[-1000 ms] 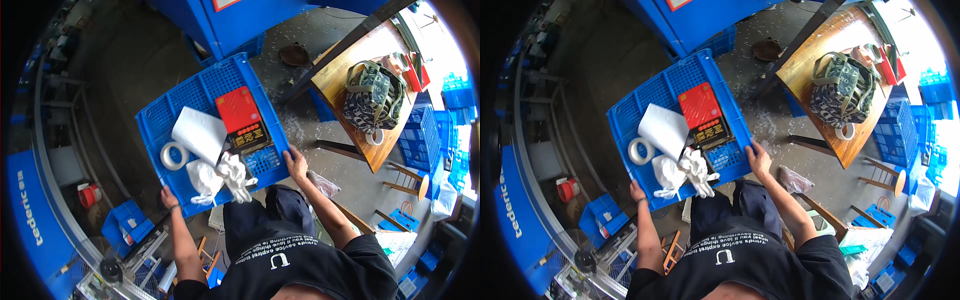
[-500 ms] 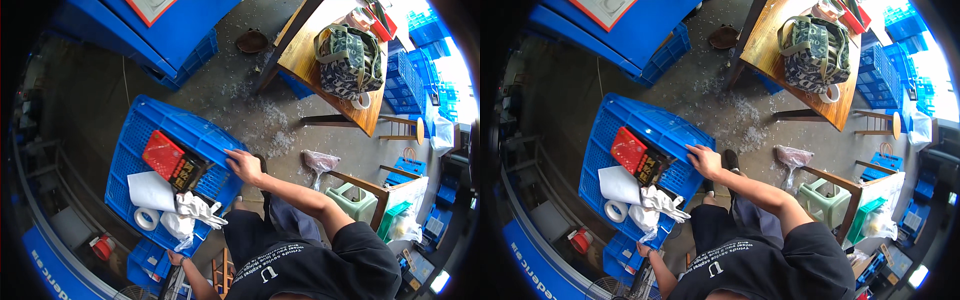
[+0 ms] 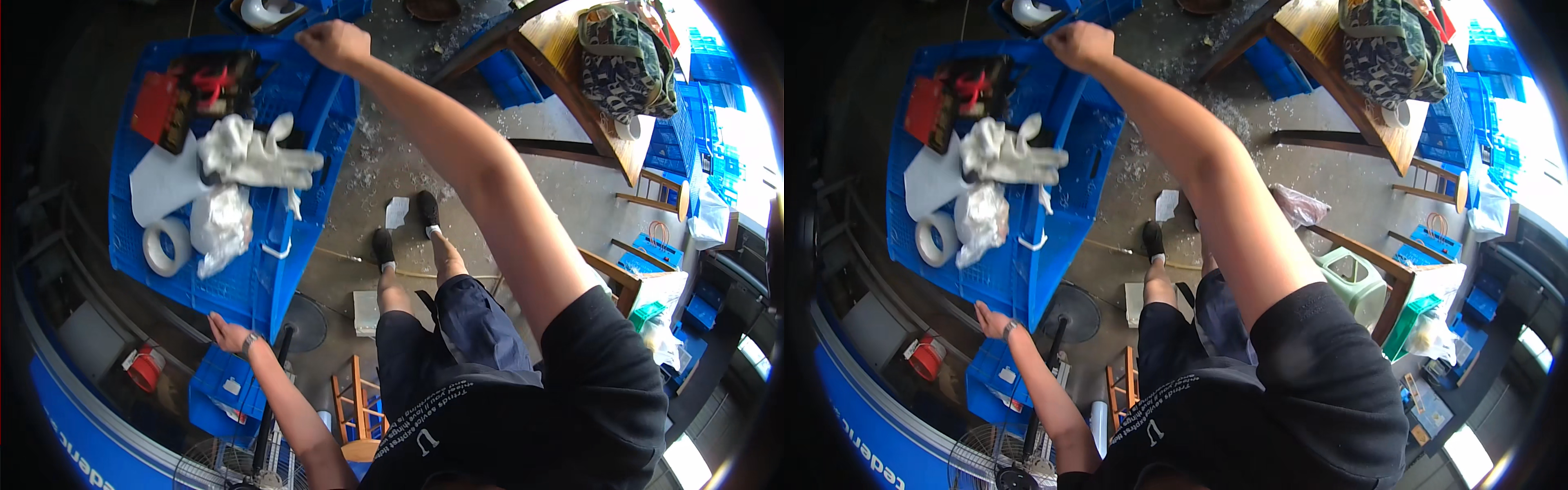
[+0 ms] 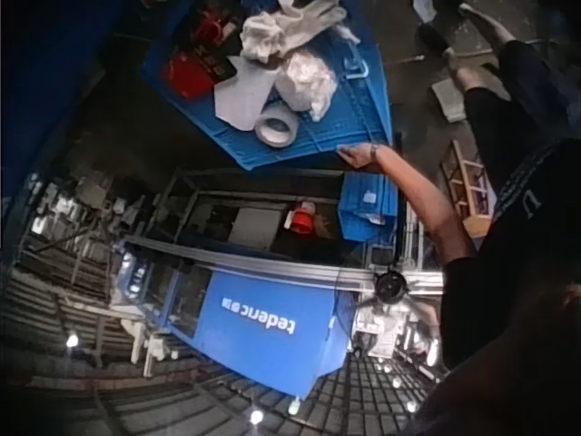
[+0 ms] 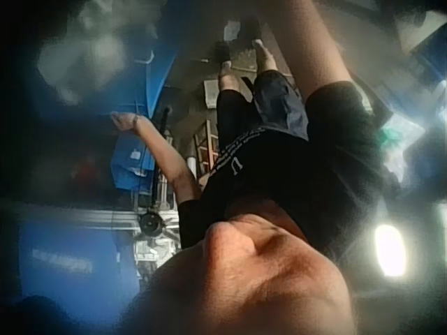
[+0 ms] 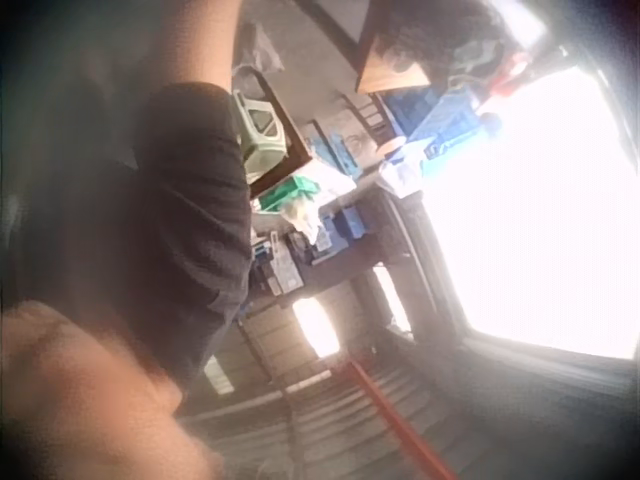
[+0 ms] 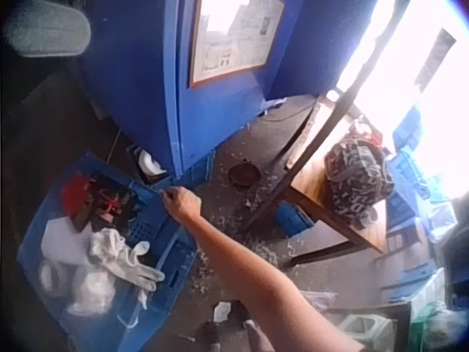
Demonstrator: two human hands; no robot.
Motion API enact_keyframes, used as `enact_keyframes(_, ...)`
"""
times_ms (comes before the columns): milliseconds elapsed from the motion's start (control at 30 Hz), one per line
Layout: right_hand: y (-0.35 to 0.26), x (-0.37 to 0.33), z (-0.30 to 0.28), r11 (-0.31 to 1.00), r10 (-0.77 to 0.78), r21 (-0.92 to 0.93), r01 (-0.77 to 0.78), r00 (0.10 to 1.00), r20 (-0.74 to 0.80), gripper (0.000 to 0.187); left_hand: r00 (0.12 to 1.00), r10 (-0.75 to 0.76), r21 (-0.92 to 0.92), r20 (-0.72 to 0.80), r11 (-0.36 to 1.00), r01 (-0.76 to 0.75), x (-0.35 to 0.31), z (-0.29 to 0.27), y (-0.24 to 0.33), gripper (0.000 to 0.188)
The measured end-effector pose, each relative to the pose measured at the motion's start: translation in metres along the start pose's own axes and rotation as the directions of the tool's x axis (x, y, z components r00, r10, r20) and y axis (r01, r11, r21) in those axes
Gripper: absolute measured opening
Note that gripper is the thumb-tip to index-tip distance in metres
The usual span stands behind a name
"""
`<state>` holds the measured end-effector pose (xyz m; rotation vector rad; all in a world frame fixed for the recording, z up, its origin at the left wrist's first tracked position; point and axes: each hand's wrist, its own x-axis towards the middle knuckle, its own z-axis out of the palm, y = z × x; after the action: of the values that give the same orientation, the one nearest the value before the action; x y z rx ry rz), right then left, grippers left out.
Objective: Sweep debris off the floor using a broom and dustpan.
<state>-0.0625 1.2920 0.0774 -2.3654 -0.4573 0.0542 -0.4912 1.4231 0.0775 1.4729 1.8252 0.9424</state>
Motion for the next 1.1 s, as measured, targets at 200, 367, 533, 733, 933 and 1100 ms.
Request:
enact_keyframes(200, -0.002, -0.018, -0.008, 0.917, 0.108, 0.399, -0.001, 0.963, -0.246, 0.049, 0.998, 0.025, 0.056, 0.059, 0.998, -0.028, 0.049, 0.015, 0.009, 0.025)
enact_keyframes(367, 0.068, -0.209, 0.011, 0.77, 0.255, 0.602, -0.21, 0.967, 0.011, 0.035, 0.994, 0.021, 0.048, 0.104, 0.998, -0.026, 0.078, 0.01, -0.002, 0.027)
enact_keyframes(533, 0.204, -0.525, -0.041, 0.824, 0.48, -0.051, -0.564, 0.648, 0.592, 0.026, 0.798, -0.21, -0.263, 0.565, 0.871, 0.416, 0.065, 0.0, -0.038, 0.069)
enact_keyframes(733, 0.264, -0.724, -0.141, 0.058, 0.806, -0.015, -0.998, 0.038, 0.591, 0.02, 0.502, -0.412, 0.152, 0.76, 0.864, 0.479, -0.047, -0.095, -0.217, 0.021)
enact_keyframes(933, 0.344, -0.822, -0.158, -0.207, 0.921, 0.4, -0.893, -0.039, 0.388, 0.016, 0.326, -0.695, 0.747, 0.641, 0.662, -0.06, -0.21, -0.182, -0.334, 0.04)
enact_keyframes(1100, 0.467, -0.908, -0.059, -0.07, 0.907, 0.057, -0.996, -0.039, 0.418, 0.026, 0.302, -0.493, 0.524, 0.816, 0.41, -0.746, -0.217, -0.203, -0.369, 0.05)
